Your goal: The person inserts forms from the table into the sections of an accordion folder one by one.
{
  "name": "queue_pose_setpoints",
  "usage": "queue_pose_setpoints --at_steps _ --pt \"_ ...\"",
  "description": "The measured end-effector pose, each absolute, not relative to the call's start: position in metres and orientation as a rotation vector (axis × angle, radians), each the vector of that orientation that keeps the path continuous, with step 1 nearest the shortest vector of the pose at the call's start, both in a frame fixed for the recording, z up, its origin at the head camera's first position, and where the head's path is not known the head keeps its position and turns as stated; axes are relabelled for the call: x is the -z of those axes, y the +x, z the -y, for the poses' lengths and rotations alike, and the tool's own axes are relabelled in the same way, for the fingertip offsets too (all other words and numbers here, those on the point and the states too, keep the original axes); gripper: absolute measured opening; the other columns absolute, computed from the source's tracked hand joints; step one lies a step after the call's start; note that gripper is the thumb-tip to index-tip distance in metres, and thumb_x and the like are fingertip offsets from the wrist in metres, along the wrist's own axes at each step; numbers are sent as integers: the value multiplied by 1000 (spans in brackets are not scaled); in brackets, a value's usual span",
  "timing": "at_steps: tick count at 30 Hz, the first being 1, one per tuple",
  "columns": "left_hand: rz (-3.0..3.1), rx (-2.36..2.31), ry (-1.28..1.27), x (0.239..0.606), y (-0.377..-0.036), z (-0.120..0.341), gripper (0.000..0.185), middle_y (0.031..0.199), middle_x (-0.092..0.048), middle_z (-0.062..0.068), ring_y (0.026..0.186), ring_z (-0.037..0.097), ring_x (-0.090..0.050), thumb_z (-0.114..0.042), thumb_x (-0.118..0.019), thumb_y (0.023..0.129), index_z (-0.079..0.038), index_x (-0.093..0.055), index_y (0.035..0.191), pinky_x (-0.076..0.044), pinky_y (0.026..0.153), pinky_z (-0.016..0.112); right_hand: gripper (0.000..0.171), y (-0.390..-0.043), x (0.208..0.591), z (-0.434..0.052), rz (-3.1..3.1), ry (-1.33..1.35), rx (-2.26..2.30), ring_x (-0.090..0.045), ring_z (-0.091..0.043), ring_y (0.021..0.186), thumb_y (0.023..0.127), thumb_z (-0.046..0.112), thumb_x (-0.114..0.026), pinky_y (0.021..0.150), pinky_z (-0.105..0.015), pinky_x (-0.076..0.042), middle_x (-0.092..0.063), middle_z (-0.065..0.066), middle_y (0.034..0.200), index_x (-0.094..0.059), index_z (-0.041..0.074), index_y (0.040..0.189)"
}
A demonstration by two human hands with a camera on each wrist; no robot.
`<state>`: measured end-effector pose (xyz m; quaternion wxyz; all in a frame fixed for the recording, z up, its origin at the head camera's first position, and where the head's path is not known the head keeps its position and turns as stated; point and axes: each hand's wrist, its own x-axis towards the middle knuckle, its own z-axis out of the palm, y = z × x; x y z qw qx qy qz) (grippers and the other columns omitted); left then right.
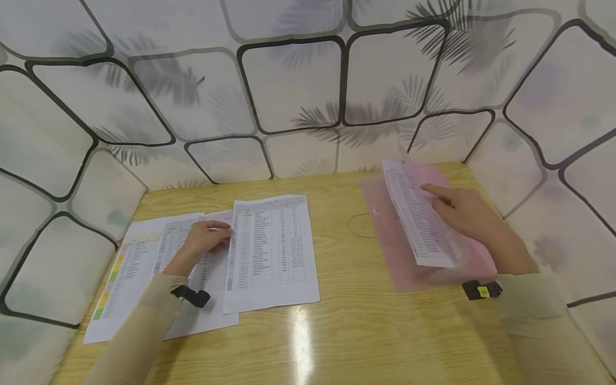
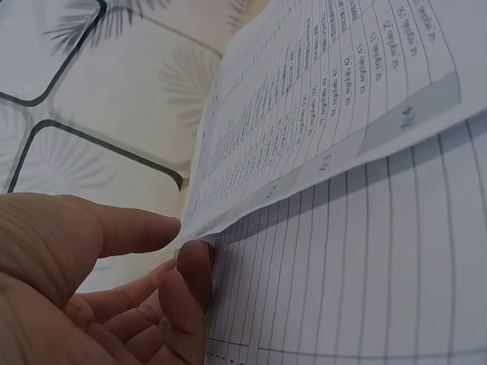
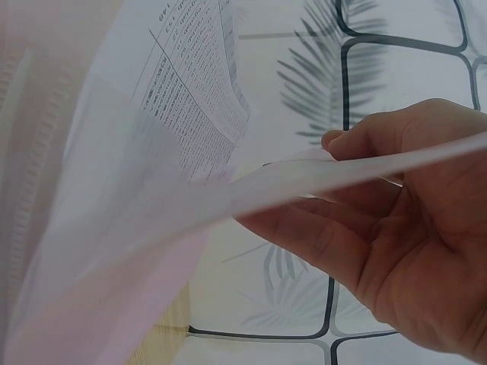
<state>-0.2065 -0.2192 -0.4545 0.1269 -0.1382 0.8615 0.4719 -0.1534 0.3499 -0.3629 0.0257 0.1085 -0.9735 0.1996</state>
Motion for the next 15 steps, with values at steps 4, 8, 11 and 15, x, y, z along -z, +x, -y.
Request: queue_pose_setpoints --at_steps 4,8,11,15 --pt "-2524 -1338 -376 456 -207 218 37 73 -76 1 61 7 -63 -20 -73 98 2 -72 128 -49 56 23 44 -153 364 -349 3004 342 -612 -26 -6 48 109 20 -49 48 -26 -28 -28 8 57 -59 8 150" --pt "-2537 -1317 -327 456 -205 216 38 88 -79 12 66 7 -64 -20 -72 99 3 -71 130 -51 58 23 44 -154 363 -349 3005 341 -611 -26 -6 48 109 20 -49 48 -27 -28 -28 8 57 -58 8 150" --pt "-2527 -1345 -296 456 -204 214 40 110 -78 22 72 7 -67 -19 -70 101 5 -69 132 -58 63 23 44 -154 363 -348 3007 336 -615 -26 -6 48 109 20 -49 48 -27 -28 -28 8 57 -59 8 150" --pt "-2428 -1487 -274 455 -203 214 38 117 -73 28 73 9 -71 -13 -66 103 10 -65 133 -64 67 27 44 -154 363 -347 3004 342 -616 -26 -6 49 109 19 -50 48 -26 -28 -28 8 57 -59 8 150"
